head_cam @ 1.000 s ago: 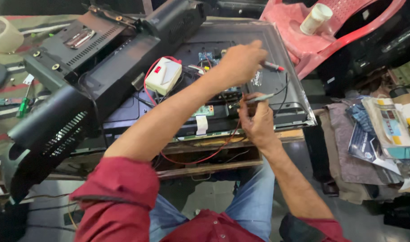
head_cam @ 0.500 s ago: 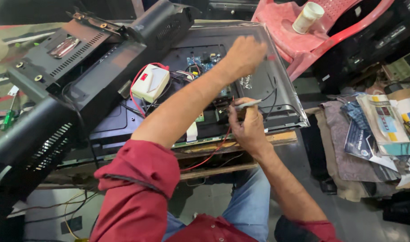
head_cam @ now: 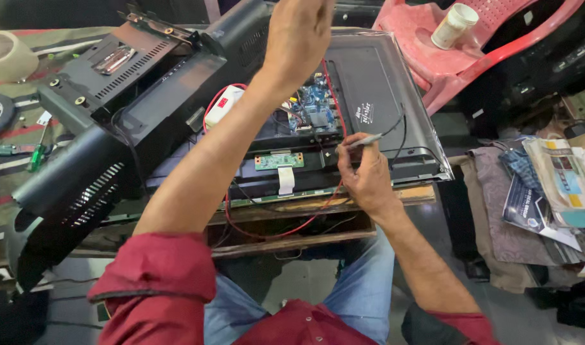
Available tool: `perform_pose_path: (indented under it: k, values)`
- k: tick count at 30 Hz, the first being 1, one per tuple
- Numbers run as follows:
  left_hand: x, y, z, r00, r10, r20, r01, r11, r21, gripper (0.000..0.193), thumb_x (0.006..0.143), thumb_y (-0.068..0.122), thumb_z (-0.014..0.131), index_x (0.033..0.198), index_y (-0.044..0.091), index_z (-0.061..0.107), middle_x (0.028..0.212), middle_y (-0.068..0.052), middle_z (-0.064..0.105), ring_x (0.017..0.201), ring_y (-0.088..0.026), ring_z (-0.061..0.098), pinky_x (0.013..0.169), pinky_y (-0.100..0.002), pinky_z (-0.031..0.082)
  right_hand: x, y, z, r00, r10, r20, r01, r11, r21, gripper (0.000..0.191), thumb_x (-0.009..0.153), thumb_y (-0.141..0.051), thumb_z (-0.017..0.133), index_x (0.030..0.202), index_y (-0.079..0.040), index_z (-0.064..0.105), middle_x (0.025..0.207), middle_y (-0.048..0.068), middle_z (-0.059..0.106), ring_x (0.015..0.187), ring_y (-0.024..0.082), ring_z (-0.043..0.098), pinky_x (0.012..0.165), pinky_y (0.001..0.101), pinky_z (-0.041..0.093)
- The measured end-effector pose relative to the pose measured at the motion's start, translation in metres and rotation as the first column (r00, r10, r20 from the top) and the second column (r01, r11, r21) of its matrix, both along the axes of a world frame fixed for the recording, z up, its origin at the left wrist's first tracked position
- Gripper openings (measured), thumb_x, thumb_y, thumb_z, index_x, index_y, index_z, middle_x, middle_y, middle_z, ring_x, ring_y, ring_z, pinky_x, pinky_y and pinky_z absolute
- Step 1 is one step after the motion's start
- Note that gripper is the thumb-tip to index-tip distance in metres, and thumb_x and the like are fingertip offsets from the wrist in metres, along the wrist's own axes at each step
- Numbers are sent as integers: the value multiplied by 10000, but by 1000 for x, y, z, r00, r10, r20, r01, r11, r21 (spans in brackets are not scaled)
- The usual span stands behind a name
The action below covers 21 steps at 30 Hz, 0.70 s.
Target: The person tests a television mainboard with multimeter probes, touching probe tips to points on the exposed circuit board inside the TV back panel. They then pick up small electronic components and work on the board with their hands, appearing to solder or fit parts onto the board.
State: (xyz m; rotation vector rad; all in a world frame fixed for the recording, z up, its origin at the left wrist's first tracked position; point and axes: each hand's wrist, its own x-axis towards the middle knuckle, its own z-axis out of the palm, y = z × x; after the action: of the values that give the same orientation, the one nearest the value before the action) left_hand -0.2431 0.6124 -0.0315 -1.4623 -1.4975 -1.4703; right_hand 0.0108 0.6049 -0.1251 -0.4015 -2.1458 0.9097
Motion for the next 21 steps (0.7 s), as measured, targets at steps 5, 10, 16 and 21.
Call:
perform_pose_path:
  k: [5, 10, 16, 21]
  values:
    - [31, -79, 2, 996, -68, 52, 73, 992, -100, 377, 976, -62, 544, 1337, 39, 578, 1166, -177, 633, 1042, -415, 625, 883, -465, 520, 2, -3, 7, 1000, 19, 7, -19, 1000, 17, 206, 1015, -65, 680, 1139, -12, 524, 823, 75, 689, 708, 179, 725, 655, 318, 550]
    - [63, -134, -15, 974, 123, 190, -46, 930, -365, 396, 954, -10, 620, 1343, 69, 623, 1020, -159, 650, 924, -359, 661, 798, -460, 520, 0, -3, 8, 999, 9, 37, -7, 999, -52, 206, 1010, -73, 687, 1131, -13, 531, 765, 62, 667, 631, 154, 683, 591, 303, 523]
    - [91, -150, -32, 945, 314, 93, -226, 829, -511, 161, 947, 207, 753, 977, 71, 672, 755, -114, 683, 709, -359, 667, 617, -485, 484, 4, -4, 11, 999, 11, 49, -12, 1000, 17, 197, 1004, -73, 703, 1122, -21, 554, 763, 79, 650, 596, 170, 636, 574, 312, 495]
    - [109, -145, -38, 833, 164, 528, 145, 857, -495, 227, 971, 242, 713, 912, 30, 659, 646, -143, 658, 540, -296, 634, 507, -411, 435, 4, -6, 12, 1000, 0, 16, -1, 995, 98, 182, 1008, -78, 708, 1121, -27, 575, 880, 108, 699, 749, 196, 725, 682, 328, 565]
